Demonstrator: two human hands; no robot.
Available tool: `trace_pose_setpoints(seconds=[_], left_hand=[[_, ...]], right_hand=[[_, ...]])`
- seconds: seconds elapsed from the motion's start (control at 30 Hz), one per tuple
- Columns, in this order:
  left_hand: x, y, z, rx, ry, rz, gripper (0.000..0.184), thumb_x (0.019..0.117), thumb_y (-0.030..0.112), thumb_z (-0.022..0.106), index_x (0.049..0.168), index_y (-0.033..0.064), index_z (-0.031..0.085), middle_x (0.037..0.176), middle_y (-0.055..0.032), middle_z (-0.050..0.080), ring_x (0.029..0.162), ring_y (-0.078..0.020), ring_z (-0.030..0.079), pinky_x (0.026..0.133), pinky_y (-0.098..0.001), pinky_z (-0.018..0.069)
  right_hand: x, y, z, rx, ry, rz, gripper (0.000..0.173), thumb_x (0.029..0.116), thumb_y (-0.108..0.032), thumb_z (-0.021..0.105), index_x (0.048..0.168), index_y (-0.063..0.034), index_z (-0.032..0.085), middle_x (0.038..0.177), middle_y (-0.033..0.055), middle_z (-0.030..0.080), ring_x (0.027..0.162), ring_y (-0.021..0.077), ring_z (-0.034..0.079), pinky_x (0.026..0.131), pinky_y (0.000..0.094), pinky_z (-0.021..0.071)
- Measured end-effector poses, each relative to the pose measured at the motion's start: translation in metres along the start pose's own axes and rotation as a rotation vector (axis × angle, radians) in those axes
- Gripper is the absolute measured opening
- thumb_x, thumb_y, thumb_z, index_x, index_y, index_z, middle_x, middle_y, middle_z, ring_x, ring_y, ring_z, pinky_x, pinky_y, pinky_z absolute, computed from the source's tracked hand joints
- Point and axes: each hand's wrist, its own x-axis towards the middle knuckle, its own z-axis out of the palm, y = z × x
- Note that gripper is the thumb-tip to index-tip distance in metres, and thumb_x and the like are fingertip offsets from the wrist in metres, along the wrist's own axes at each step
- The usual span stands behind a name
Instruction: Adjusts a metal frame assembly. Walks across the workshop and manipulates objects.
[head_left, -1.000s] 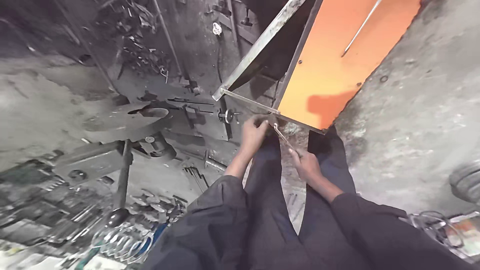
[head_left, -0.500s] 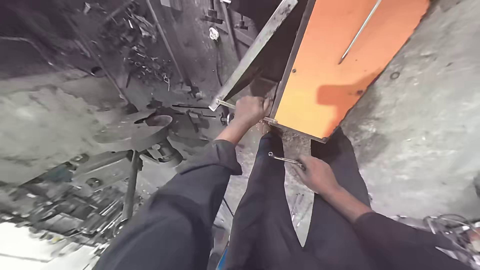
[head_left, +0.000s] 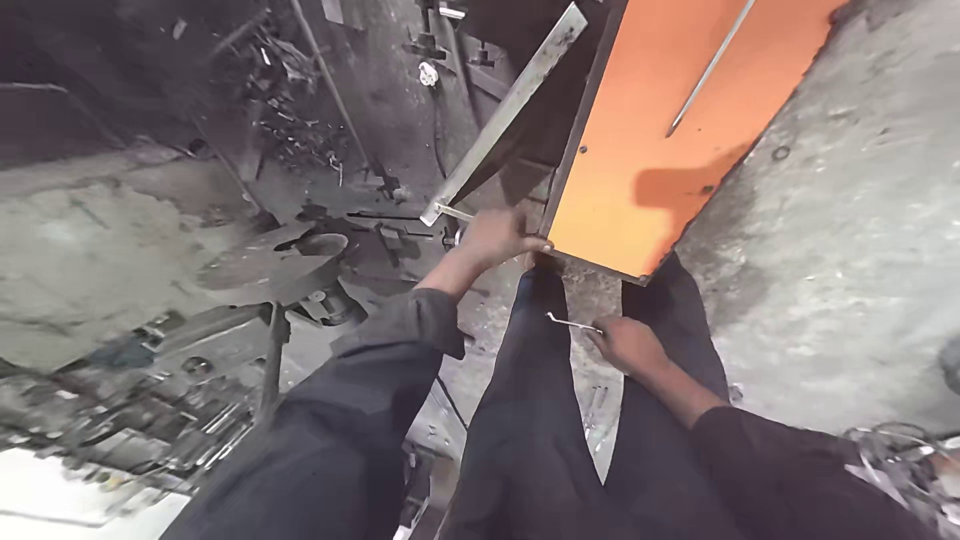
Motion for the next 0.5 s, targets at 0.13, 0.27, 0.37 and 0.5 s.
trace_pose_setpoints(seconds=[0.13, 0.27, 0.37, 0.5], left_hand=[[-0.004, -0.003, 0.01, 0.033, 0.152, 0.05, 0.054, 0.0857, 0.062, 0.075, 0.091, 0.0081, 0.071, 0.079, -0.015, 0.068, 0.08, -0.0371, 0.068, 0.076, -0.0618, 0.0546], [0.0, -0.004, 0.018, 0.054, 0.124, 0.078, 0.057, 0.0897, 0.063, 0.07, 0.096, 0.0062, 0.07, 0.081, -0.0143, 0.07, 0.084, -0.0348, 0.069, 0.091, -0.0611, 0.0505], [-0.003, -0.009, 0.015, 0.034, 0.2, 0.136, 0.059, 0.0899, 0.067, 0.066, 0.098, 0.0079, 0.07, 0.086, -0.013, 0.07, 0.088, -0.0338, 0.069, 0.094, -0.062, 0.0487], [-0.021, -0.009, 0.021, -0.144, 0.297, 0.127, 0.04, 0.0981, 0.038, 0.069, 0.12, 0.005, 0.072, 0.129, -0.0183, 0.066, 0.123, -0.0348, 0.062, 0.111, -0.0554, 0.0457]], right_hand=[[-0.001, -0.009, -0.005, -0.027, -0.011, 0.0, 0.053, 0.1079, -0.053, 0.038, 0.117, -0.0102, 0.069, 0.112, 0.0171, 0.072, 0.11, 0.0374, 0.069, 0.091, 0.0604, 0.054], [-0.014, 0.005, 0.005, -0.027, 0.056, -0.054, 0.046, 0.1085, -0.05, 0.037, 0.129, -0.0197, 0.064, 0.107, 0.0144, 0.074, 0.101, 0.0374, 0.072, 0.085, 0.061, 0.056], [-0.013, 0.001, -0.001, 0.022, 0.183, -0.138, 0.042, 0.11, -0.044, 0.038, 0.136, -0.0243, 0.064, 0.113, 0.0106, 0.075, 0.105, 0.0333, 0.072, 0.089, 0.0571, 0.0568], [-0.027, -0.022, -0.039, 0.079, 0.254, -0.077, 0.041, 0.1083, -0.036, 0.042, 0.129, -0.0126, 0.068, 0.123, 0.0143, 0.069, 0.117, 0.0315, 0.066, 0.101, 0.0517, 0.0525]])
